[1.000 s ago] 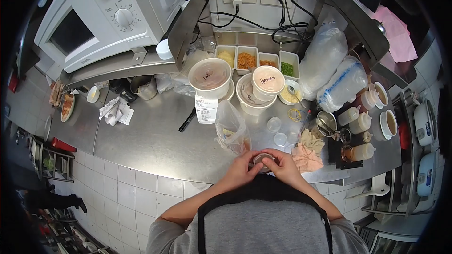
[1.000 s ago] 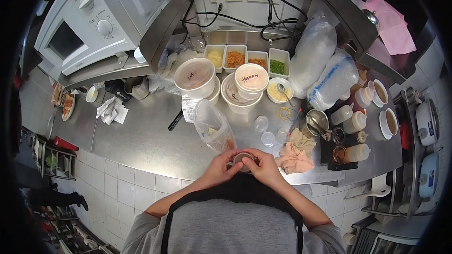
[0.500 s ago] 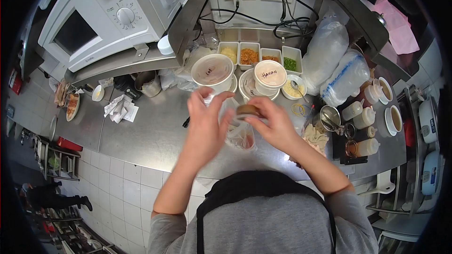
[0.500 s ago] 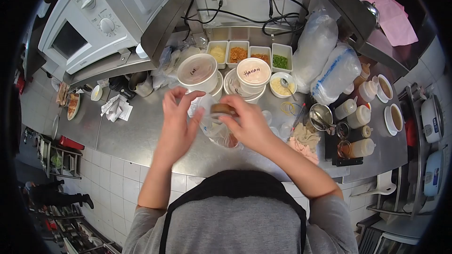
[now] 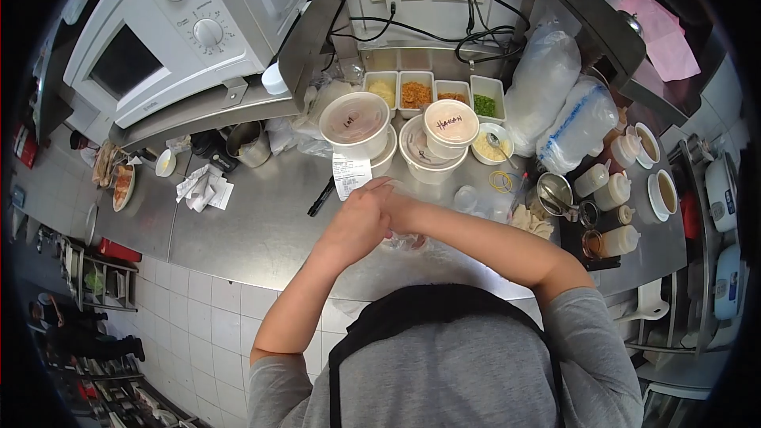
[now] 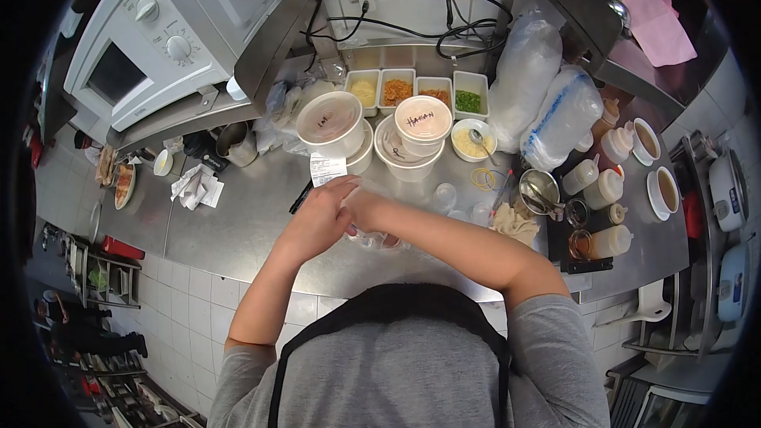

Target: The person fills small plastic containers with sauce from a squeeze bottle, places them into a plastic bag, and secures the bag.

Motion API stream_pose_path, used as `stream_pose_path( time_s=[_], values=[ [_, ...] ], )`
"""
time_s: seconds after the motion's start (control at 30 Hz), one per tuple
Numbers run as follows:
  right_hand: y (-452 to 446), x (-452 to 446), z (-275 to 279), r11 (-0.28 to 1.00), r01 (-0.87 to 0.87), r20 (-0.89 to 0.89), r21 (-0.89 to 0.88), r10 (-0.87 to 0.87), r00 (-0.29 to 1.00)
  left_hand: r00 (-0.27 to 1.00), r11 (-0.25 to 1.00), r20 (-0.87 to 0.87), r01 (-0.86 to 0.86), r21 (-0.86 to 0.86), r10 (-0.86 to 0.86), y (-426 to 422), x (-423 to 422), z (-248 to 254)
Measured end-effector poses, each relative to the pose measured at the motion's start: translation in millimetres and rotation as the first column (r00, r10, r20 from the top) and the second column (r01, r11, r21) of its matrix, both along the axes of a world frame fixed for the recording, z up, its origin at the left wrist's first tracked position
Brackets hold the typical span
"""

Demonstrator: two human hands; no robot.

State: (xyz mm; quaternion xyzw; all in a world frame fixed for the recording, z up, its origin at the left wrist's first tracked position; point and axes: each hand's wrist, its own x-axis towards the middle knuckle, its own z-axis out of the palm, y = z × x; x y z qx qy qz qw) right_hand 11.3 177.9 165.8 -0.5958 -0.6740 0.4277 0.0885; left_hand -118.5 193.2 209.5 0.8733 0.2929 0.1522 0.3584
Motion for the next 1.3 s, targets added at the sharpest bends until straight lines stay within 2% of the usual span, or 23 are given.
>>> stream_pose_path(
  time_s=[0.07,0.13,0.23,0.33,0.43,0.47,0.53,0.63,0.7,0.77,0.83,0.9,0.97,1.07,1.17,1.23,1.27,1.3],
  values=[
    [-6,-5,-16,0.994,0.095,0.038,0.051,-0.097,0.995,1.0,0.999,0.001,0.021,0.05,-0.021,2,-4,-2],
    [3,-3,-69,0.924,-0.085,0.246,0.373,-0.01,0.969,0.999,0.999,0.013,0.029,0.034,-0.029,2,-9,-1],
    [-11,-3,-60,0.89,-0.059,0.35,0.453,-0.116,0.929,0.999,0.998,0.043,0.021,-0.066,-0.018,-1,-14,11],
    [-35,9,18,0.909,-0.2,0.306,0.367,0.086,0.948,0.997,0.99,0.063,-0.031,-0.138,0.04,-3,-23,24],
    [-49,23,84,0.903,-0.341,0.423,0.261,0.21,0.881,0.988,0.973,0.062,-0.131,-0.192,0.145,2,-36,33],
    [-49,31,83,0.822,-0.382,0.428,0.423,0.19,0.884,0.981,0.965,0.081,-0.154,-0.214,0.174,2,-38,35],
    [-48,52,73,0.581,-0.426,0.432,0.693,0.139,0.891,0.969,0.949,0.119,-0.182,-0.257,0.218,-1,-41,37],
    [-50,63,73,0.455,-0.449,0.441,0.769,0.131,0.888,0.952,0.942,0.197,-0.172,-0.289,0.234,0,-41,20],
    [-58,67,67,0.463,-0.466,0.464,0.754,0.128,0.877,0.964,0.93,0.11,-0.196,-0.312,0.24,-2,-39,17],
    [-80,78,65,0.491,-0.309,0.291,0.814,0.115,0.95,0.972,0.937,0.134,-0.143,-0.32,0.194,-1,-39,4],
    [-103,108,75,0.525,-0.169,0.137,0.834,0.1,0.986,0.966,0.972,0.173,-0.164,-0.17,0.193,-6,-32,10],
    [-147,147,100,0.566,-0.044,-0.001,0.823,0.08,0.997,0.94,0.96,0.194,-0.274,-0.059,0.28,-14,-20,40],
    [-187,204,119,0.775,-0.037,-0.17,0.63,0.185,0.968,0.878,0.927,0.368,-0.363,0.094,0.306,-11,-9,50],
    [-252,293,147,0.916,-0.087,-0.214,0.392,0.183,0.96,0.848,0.829,0.499,-0.404,0.387,0.18,-25,53,83],
    [-297,391,153,0.979,-0.001,-0.403,0.204,0.085,0.911,0.808,0.872,0.581,-0.348,0.343,0.094,-70,148,126],
    [-309,462,137,0.992,0.12,-0.534,0.048,-0.076,0.842,0.684,0.86,0.73,-0.371,0.35,-0.002,-94,226,151],
    [-305,496,130,0.984,0.177,-0.509,0.005,-0.15,0.848,0.607,0.854,0.793,-0.384,0.35,-0.052,-101,261,161],
    [-299,531,122,0.972,0.234,-0.477,-0.035,-0.222,0.85,0.601,0.846,0.797,-0.397,0.357,-0.055,-103,287,170]
  ],
)
